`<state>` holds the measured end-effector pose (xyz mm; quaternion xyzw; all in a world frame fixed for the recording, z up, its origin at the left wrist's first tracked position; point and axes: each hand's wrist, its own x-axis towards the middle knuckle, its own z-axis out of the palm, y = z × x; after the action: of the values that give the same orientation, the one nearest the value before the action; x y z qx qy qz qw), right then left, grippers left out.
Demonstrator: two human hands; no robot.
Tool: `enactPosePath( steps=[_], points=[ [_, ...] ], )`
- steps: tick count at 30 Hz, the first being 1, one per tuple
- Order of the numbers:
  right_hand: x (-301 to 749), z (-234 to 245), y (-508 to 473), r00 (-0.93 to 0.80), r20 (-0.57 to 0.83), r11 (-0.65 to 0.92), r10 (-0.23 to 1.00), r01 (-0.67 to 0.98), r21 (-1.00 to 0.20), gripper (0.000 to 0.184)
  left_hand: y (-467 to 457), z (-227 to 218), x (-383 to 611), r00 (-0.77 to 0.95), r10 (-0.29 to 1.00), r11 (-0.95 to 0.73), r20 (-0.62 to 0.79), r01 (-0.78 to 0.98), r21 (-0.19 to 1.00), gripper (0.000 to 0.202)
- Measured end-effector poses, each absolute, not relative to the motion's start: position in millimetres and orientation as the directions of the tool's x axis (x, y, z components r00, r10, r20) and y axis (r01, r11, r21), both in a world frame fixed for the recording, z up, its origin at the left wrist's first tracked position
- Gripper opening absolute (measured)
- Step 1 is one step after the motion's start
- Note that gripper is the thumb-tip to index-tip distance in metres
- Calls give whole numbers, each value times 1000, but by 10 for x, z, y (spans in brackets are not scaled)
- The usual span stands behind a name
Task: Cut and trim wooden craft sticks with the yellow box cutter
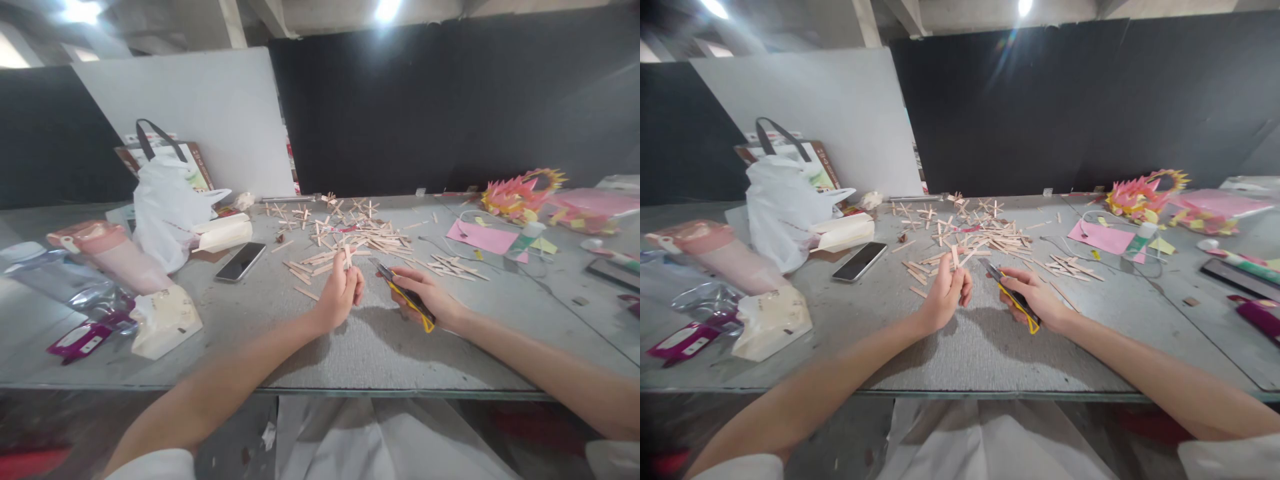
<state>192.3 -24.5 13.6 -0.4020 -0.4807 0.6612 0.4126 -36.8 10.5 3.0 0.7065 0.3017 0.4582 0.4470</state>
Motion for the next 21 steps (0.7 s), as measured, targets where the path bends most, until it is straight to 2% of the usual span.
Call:
enactPosePath(
  steps=[4,10,13,17,21],
  points=[
    [1922,106,-220,-332,-43,-111,942,-190,-976,54,139,-18,-356,416,842,-419,344,103,902,27],
    [1925,80,-189,-321,-25,-81,947,-163,-983,53,199,-42,-364,404,870,-343,283,82,936,31],
    [1934,71,-184,-329,-9,-65,944,-160,-985,51,238,-9,-386,437,859,-379,267,191,906,31],
    [1943,53,-176,-326,14,-38,945,-153,-988,48,297,-31,-411,499,820,-532,280,485,694,38],
    [1933,42,-182,-296,29,-2,955,-105,-994,48,315,-140,-419,565,805,-573,180,663,481,47]
  ],
)
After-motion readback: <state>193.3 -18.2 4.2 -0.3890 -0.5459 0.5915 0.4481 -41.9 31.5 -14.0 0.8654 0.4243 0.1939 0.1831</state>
